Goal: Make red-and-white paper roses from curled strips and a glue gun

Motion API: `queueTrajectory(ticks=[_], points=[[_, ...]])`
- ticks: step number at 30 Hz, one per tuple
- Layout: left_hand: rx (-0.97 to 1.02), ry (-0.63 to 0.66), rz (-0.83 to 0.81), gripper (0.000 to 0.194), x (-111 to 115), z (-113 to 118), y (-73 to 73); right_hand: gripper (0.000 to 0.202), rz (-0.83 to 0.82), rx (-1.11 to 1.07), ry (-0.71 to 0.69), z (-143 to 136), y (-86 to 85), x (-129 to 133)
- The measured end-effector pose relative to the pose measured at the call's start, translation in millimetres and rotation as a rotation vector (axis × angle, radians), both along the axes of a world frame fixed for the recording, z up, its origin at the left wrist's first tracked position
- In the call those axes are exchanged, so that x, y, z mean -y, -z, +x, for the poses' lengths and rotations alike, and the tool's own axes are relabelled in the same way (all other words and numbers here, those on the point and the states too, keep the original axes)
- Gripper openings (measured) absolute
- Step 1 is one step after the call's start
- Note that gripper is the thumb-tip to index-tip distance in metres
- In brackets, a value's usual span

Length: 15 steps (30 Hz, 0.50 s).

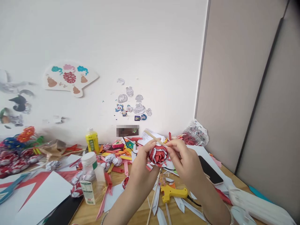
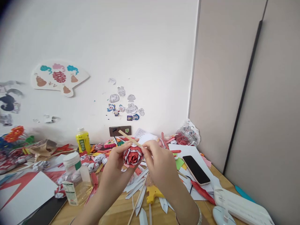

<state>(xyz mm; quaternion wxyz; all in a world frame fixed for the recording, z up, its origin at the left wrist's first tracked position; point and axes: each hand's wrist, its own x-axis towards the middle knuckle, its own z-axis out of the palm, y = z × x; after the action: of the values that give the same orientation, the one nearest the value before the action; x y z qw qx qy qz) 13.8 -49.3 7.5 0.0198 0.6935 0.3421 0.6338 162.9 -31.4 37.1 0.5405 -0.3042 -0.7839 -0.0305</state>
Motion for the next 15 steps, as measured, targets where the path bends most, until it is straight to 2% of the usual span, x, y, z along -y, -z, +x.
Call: queueTrajectory(ticks=[5, 9, 15], points=[[-0.038, -0.008, 0.053, 0.049, 1.8, -0.3, -3.9, 0.020, 0.095, -0.104, 0.115, -1.8, -1.1, -0.2], [-0.066, -0.034, 0.092, 0.054, 1.3, -2.2, -3.5, 0.024, 0.130, -0.105, 0.068, -3.2, -1.2, 0.5], [-0.064, -0.013, 0.083, 0.058, 2.0, -2.9, -2.3, 0.031, 0.176, -0.163, 0.123, -6.2, 0.3, 2.9]])
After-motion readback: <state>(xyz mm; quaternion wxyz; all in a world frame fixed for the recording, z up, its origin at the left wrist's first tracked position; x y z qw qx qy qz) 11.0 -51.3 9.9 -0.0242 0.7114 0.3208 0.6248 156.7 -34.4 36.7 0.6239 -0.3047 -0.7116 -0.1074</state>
